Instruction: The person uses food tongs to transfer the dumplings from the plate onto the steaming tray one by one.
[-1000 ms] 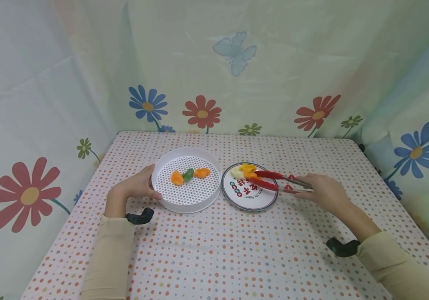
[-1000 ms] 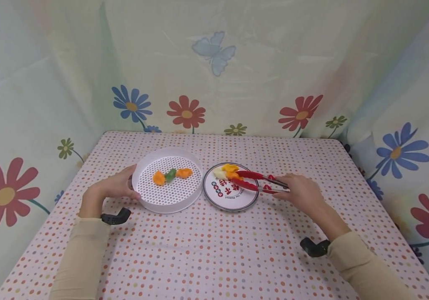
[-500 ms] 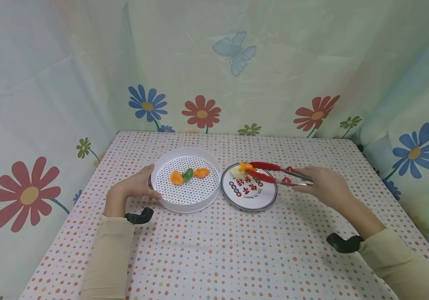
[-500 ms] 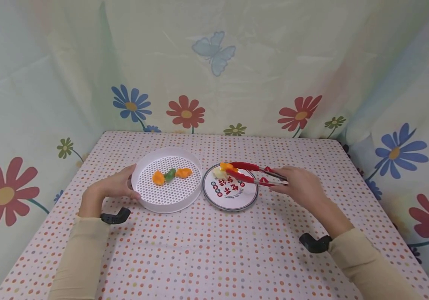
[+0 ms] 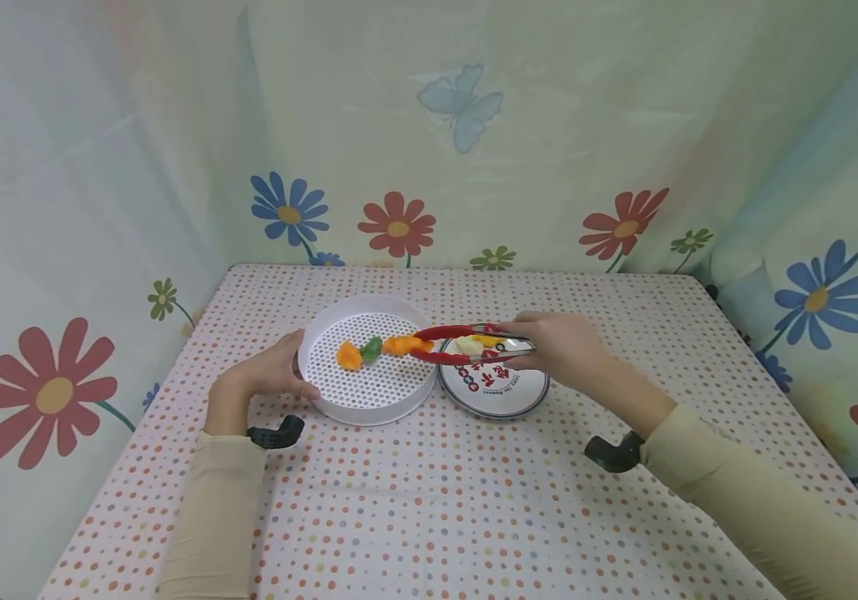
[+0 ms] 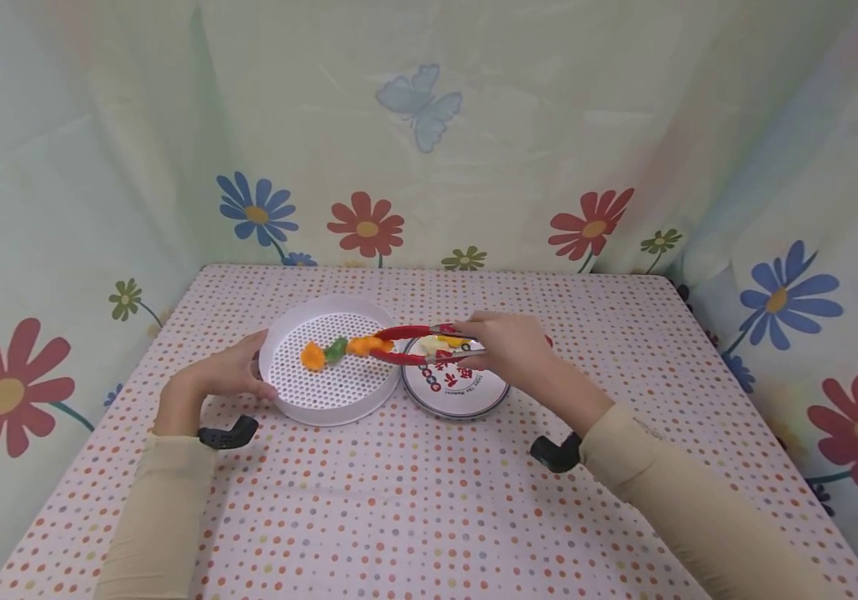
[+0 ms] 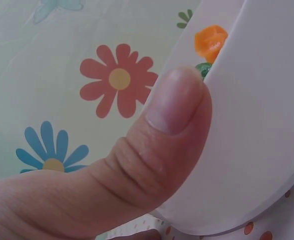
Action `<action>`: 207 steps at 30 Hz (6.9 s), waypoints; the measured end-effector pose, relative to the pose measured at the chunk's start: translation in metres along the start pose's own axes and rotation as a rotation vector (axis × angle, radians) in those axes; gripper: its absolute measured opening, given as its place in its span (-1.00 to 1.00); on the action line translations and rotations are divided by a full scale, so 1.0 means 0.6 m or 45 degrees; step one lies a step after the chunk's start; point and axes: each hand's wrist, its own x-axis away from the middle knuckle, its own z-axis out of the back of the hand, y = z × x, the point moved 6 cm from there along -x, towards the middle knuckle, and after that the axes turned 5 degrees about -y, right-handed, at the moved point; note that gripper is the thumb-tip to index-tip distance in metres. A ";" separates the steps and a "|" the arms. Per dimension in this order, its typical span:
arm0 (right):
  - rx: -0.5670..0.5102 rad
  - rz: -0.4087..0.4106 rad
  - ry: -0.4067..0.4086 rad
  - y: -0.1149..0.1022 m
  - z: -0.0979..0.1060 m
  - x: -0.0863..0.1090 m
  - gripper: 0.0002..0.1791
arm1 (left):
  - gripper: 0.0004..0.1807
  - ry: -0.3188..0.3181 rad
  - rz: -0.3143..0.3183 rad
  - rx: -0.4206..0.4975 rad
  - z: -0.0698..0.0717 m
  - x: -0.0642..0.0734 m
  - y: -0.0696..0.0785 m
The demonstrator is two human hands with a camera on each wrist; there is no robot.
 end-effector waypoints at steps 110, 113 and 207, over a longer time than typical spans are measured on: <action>-0.056 -0.040 0.087 0.063 -0.002 0.010 -0.37 | 0.35 0.005 -0.051 0.023 -0.002 -0.006 -0.004; -0.013 0.020 0.064 0.032 0.000 -0.005 -0.37 | 0.34 0.005 -0.028 0.014 -0.002 -0.004 -0.004; -0.110 -0.172 -0.019 0.141 -0.090 0.025 -0.34 | 0.40 0.002 0.048 0.014 -0.005 -0.001 -0.008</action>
